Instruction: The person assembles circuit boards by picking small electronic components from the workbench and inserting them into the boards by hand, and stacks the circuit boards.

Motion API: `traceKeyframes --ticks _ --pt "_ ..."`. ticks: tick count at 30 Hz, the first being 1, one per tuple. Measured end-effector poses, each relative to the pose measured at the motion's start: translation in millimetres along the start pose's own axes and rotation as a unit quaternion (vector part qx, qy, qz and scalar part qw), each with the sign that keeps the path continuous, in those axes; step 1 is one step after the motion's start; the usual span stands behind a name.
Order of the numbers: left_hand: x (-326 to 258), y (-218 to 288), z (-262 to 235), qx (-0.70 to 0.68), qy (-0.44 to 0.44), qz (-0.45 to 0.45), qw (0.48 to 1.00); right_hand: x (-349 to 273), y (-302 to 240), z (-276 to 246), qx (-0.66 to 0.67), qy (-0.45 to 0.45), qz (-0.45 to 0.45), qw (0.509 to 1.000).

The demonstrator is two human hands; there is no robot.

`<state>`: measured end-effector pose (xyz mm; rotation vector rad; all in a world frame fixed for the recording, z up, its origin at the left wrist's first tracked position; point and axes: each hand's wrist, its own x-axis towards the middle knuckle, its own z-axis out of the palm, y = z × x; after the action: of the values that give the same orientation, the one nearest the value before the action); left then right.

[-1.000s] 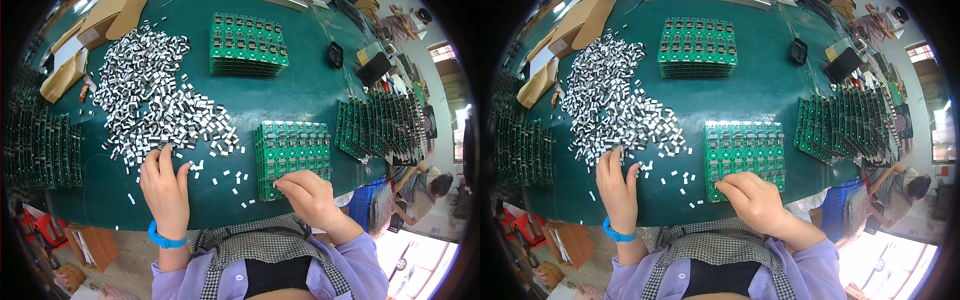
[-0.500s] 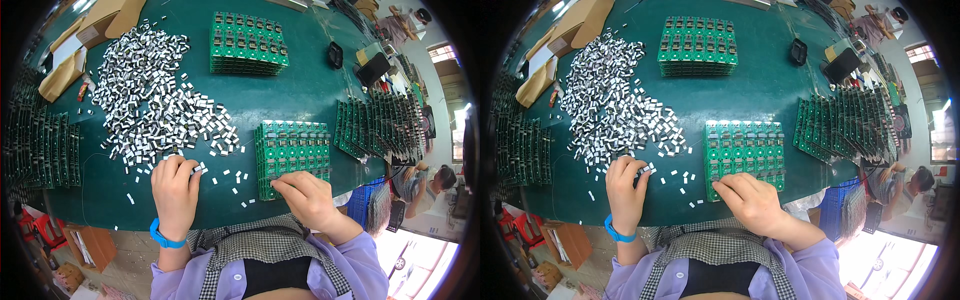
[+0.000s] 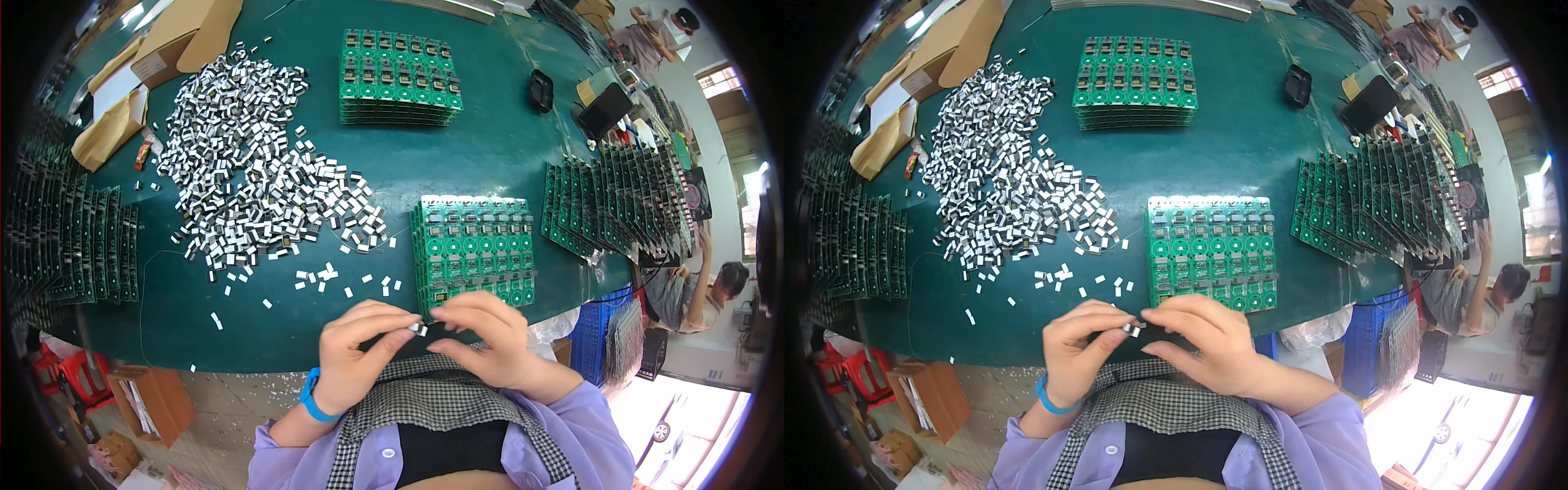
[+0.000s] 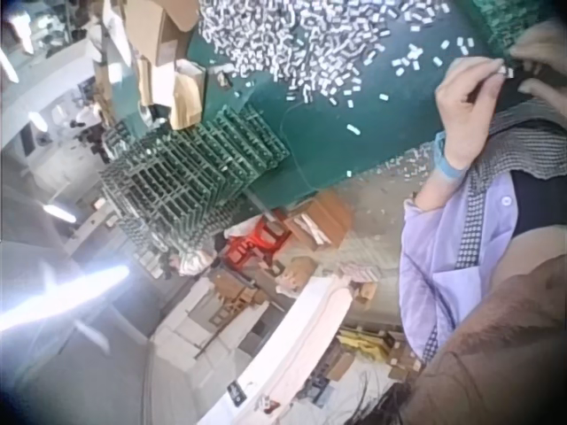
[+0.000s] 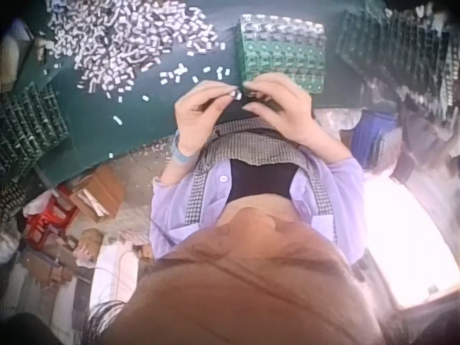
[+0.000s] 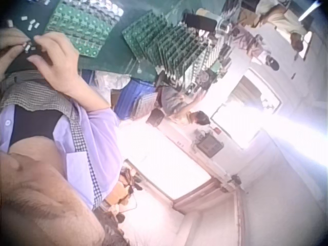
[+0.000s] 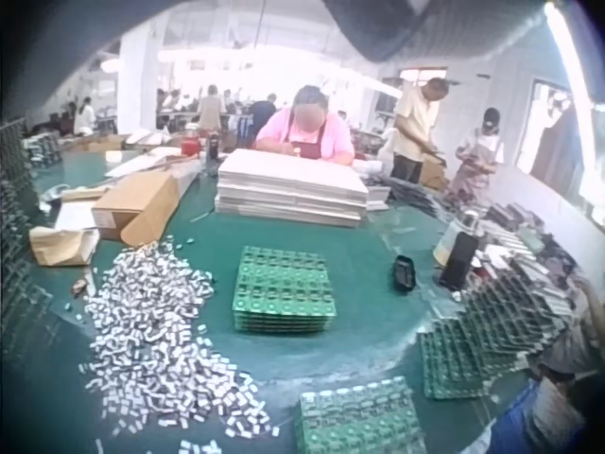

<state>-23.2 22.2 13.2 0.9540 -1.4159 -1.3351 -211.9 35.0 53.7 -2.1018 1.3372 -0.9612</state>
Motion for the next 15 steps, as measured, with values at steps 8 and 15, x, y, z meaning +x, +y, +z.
traceKeyframes --ticks 8,15 --pt "-11.9 -3.2 25.6 0.094 0.041 0.112 0.988 -19.4 2.5 7.4 0.128 0.027 0.068 0.989" --pt "-12.8 -3.2 28.0 0.053 0.001 0.118 0.992 -24.4 7.5 1.8 0.167 0.000 0.050 0.985"
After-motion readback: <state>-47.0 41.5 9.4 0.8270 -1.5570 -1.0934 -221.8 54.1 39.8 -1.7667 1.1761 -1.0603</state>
